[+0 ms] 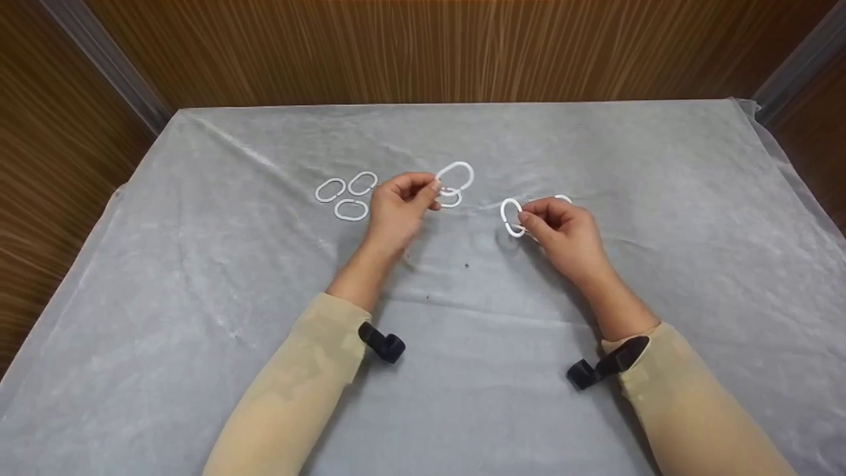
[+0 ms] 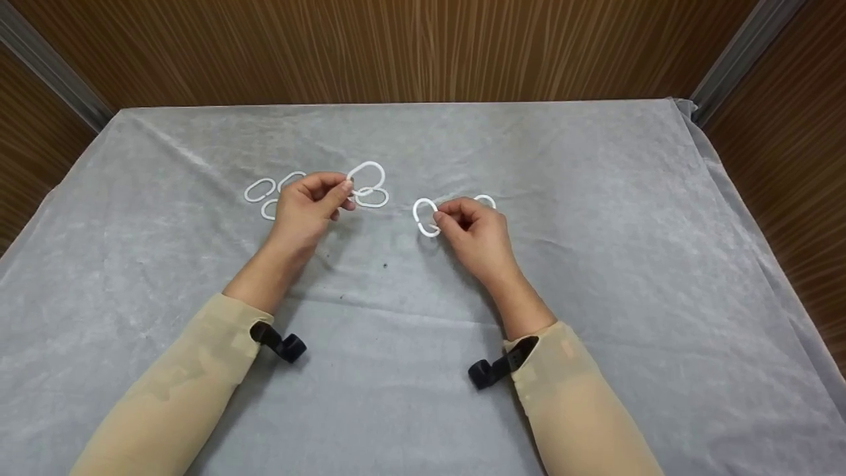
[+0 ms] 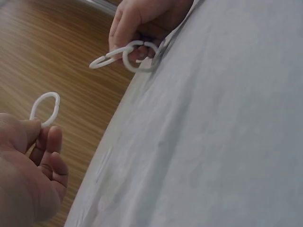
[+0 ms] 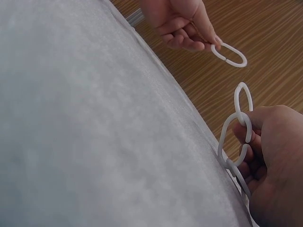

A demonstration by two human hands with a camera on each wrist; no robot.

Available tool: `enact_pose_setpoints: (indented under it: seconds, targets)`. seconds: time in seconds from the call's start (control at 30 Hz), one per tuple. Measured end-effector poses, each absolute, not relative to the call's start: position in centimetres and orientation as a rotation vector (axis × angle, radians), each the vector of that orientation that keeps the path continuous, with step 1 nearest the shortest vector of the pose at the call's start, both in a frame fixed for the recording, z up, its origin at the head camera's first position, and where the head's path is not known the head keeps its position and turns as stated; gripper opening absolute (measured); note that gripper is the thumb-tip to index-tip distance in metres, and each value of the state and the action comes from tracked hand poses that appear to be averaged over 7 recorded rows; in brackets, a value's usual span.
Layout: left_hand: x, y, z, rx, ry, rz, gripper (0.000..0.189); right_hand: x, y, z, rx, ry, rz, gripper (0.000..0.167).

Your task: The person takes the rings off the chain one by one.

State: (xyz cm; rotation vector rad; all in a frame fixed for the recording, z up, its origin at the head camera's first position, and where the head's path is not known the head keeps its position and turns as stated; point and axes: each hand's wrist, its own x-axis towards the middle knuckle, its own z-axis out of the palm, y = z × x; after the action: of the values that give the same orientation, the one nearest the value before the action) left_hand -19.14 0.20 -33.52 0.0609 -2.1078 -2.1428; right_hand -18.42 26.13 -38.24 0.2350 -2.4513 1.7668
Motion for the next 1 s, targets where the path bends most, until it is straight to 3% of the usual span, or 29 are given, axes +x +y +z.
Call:
enact_pose_setpoints:
  seconds: [0.43,1.0]
  targets:
    - [-18.7,-3.5,-35.2,0.166,-2.179,-2.087,0.017,-18.3,26.2,-38.4,0.241,-2.437,1.79,0.012]
    - [-18.5,-4.3,-36.5,0.104,-2.259,-1.992,0.013,-18.4,26.3,-38.1,0.281,-2.445,1.772,0.013]
